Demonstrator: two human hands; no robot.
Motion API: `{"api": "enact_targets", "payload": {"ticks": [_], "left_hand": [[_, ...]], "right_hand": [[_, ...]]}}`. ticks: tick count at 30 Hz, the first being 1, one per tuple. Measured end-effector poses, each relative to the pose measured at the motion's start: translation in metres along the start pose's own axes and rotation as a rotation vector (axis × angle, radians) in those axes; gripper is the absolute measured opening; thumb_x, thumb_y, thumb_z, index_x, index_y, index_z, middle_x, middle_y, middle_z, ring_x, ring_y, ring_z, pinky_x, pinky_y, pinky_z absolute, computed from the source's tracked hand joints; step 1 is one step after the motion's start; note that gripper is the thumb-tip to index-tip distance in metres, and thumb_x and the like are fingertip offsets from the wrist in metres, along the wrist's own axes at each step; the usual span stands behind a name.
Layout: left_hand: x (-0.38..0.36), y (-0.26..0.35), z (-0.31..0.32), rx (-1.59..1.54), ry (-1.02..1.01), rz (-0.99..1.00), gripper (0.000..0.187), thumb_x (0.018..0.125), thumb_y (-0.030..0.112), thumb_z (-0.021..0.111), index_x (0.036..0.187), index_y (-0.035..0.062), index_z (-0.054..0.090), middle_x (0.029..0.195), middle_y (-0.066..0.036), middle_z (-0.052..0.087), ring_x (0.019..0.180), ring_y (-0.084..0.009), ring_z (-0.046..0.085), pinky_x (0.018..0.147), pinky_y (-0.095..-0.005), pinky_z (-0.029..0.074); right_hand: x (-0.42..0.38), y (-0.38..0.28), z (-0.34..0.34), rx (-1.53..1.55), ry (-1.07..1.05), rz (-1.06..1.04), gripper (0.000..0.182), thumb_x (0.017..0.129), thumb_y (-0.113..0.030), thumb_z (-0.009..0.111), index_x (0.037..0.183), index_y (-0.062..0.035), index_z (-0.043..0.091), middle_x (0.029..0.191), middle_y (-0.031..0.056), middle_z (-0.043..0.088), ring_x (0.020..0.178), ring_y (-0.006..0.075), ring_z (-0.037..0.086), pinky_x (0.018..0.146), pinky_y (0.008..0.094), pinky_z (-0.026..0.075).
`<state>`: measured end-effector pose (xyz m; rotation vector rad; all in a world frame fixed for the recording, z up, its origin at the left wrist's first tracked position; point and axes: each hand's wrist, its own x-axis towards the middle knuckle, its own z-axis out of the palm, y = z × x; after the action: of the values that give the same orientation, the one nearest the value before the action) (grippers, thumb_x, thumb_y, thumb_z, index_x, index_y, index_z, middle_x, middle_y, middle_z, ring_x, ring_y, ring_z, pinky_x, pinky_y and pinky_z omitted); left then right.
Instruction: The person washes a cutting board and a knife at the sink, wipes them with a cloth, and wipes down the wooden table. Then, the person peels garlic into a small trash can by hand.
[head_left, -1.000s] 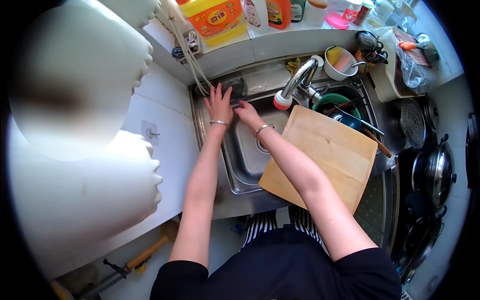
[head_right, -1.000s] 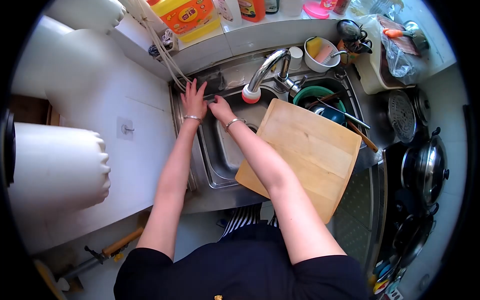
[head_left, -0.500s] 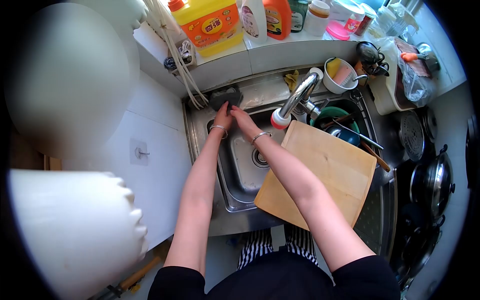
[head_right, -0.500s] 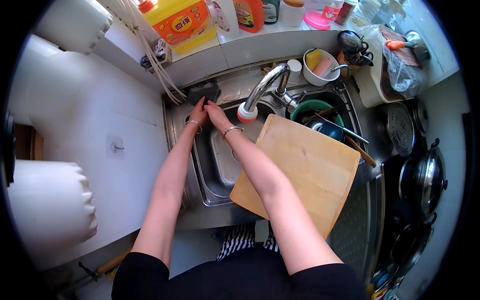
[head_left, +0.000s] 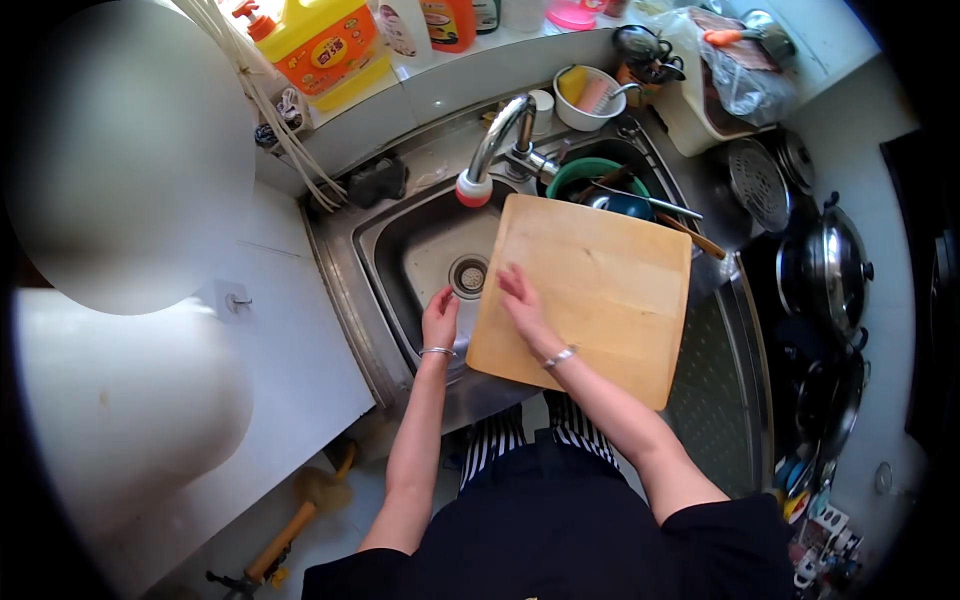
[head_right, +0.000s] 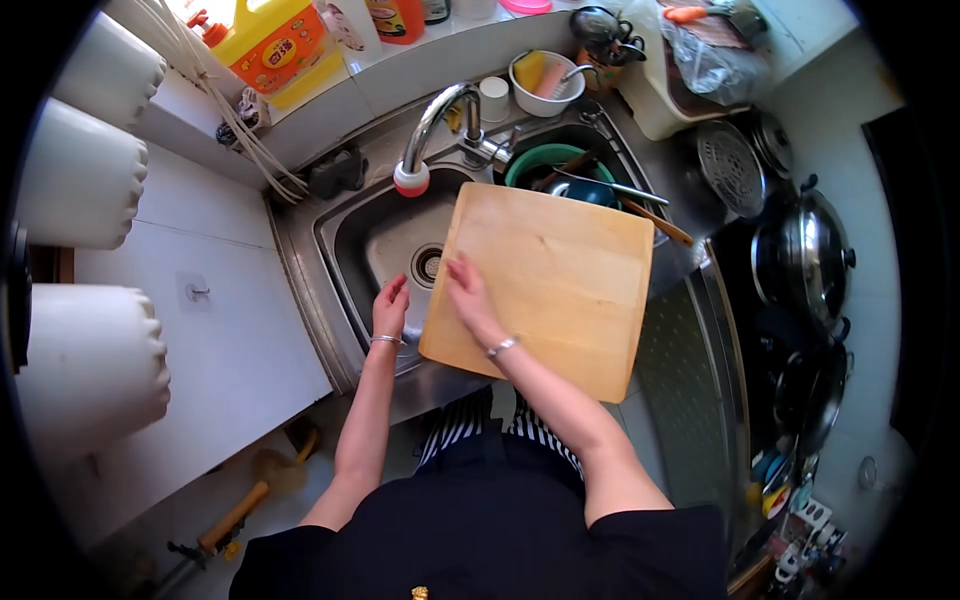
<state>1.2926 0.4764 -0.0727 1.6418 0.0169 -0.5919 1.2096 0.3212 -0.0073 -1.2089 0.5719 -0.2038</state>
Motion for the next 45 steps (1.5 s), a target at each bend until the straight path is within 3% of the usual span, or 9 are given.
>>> {"api": "enact_targets", "payload": {"ticks": [6, 11, 16, 22, 25, 30, 34, 42, 45], "left_hand": [[-0.025, -0.031, 0.007, 0.049, -0.044, -0.053, 0.038, 0.088, 0.015, 0.056, 0.123, -0.0004, 0.051, 0.108, -0.005, 0.061, 0.083, -0.0088, 0.054, 0.068, -0.0207, 0.043], [-0.036, 0.021, 0.026, 0.132, -0.045, -0.046, 0.038, 0.087, 0.009, 0.054, 0.123, -0.0038, 0.049, 0.105, -0.009, 0.061, 0.091, -0.0138, 0.057, 0.081, -0.0258, 0.046], [-0.037, 0.045, 0.057, 0.138, 0.038, 0.249, 0.03, 0.088, 0.01, 0.056, 0.115, -0.0027, 0.055, 0.098, -0.008, 0.063, 0.087, -0.0124, 0.059, 0.079, -0.0223, 0.046], [-0.079, 0.102, 0.113, -0.325, -0.221, -0.163, 0.019, 0.09, 0.011, 0.054, 0.107, 0.0026, 0.057, 0.09, -0.004, 0.064, 0.089, -0.0131, 0.062, 0.082, -0.0295, 0.05], [-0.11, 0.132, 0.144, -0.446, -0.372, -0.133, 0.036, 0.089, 0.01, 0.051, 0.124, 0.0032, 0.047, 0.113, -0.009, 0.058, 0.106, -0.0209, 0.056, 0.088, -0.0375, 0.049], [-0.134, 0.143, 0.189, -0.534, -0.856, -0.331, 0.053, 0.088, 0.015, 0.052, 0.137, 0.0048, 0.033, 0.132, -0.012, 0.046, 0.116, -0.025, 0.05, 0.096, -0.0429, 0.042], [-0.162, 0.127, 0.238, -0.527, -1.075, -0.4, 0.048, 0.089, 0.017, 0.05, 0.134, 0.0035, 0.037, 0.126, -0.011, 0.051, 0.111, -0.0229, 0.053, 0.093, -0.0385, 0.045], [-0.333, 0.107, 0.354, -0.331, -1.565, -0.734, 0.047, 0.087, 0.022, 0.056, 0.127, 0.0037, 0.042, 0.12, -0.008, 0.054, 0.106, -0.0217, 0.055, 0.092, -0.0386, 0.045], [-0.423, 0.083, 0.386, -0.251, -1.75, -0.797, 0.039, 0.088, 0.02, 0.052, 0.124, 0.0051, 0.048, 0.118, -0.008, 0.057, 0.104, -0.0212, 0.057, 0.089, -0.0368, 0.048]], "right_hand": [[-0.099, -0.054, -0.123, -0.393, 0.339, -0.247, 0.042, 0.086, 0.002, 0.043, 0.128, 0.0022, 0.041, 0.122, 0.0134, 0.056, 0.106, 0.0145, 0.055, 0.084, 0.0235, 0.044], [-0.139, -0.053, -0.183, -0.534, 0.574, -0.322, 0.026, 0.087, 0.002, 0.045, 0.111, 0.0026, 0.055, 0.108, 0.0109, 0.062, 0.099, 0.0145, 0.058, 0.084, 0.0253, 0.046], [-0.133, -0.057, -0.162, -0.302, 0.404, -0.254, 0.016, 0.089, -0.003, 0.05, 0.1, 0.0017, 0.06, 0.092, 0.0065, 0.064, 0.088, 0.0129, 0.06, 0.078, 0.0236, 0.048], [-0.113, -0.082, -0.135, 0.057, 0.171, -0.122, 0.026, 0.096, -0.016, 0.042, 0.109, -0.0001, 0.058, 0.099, 0.008, 0.063, 0.09, 0.0141, 0.061, 0.078, 0.0244, 0.049], [-0.126, -0.114, -0.136, 0.348, 0.181, -0.053, 0.027, 0.096, -0.018, 0.043, 0.109, 0.0009, 0.059, 0.095, 0.0077, 0.064, 0.087, 0.0125, 0.061, 0.077, 0.0237, 0.049], [-0.159, -0.097, -0.146, 0.237, 0.43, -0.298, 0.026, 0.091, -0.001, 0.041, 0.11, 0.0006, 0.059, 0.098, 0.0081, 0.063, 0.089, 0.0137, 0.06, 0.08, 0.0259, 0.049], [-0.23, -0.086, -0.164, 0.246, 0.561, -0.455, 0.02, 0.089, 0.002, 0.04, 0.095, 0.0014, 0.059, 0.089, 0.0066, 0.063, 0.082, 0.012, 0.06, 0.078, 0.026, 0.049], [-0.427, -0.096, -0.211, 0.927, 0.94, -0.655, 0.054, 0.095, -0.045, 0.034, 0.108, 0.0026, 0.055, 0.098, 0.0142, 0.064, 0.09, 0.0221, 0.062, 0.082, 0.0342, 0.048], [-0.508, -0.087, -0.228, 0.938, 1.108, -0.8, 0.056, 0.094, -0.046, 0.034, 0.111, 0.0032, 0.055, 0.099, 0.0143, 0.064, 0.09, 0.0222, 0.061, 0.081, 0.0345, 0.048]]}}
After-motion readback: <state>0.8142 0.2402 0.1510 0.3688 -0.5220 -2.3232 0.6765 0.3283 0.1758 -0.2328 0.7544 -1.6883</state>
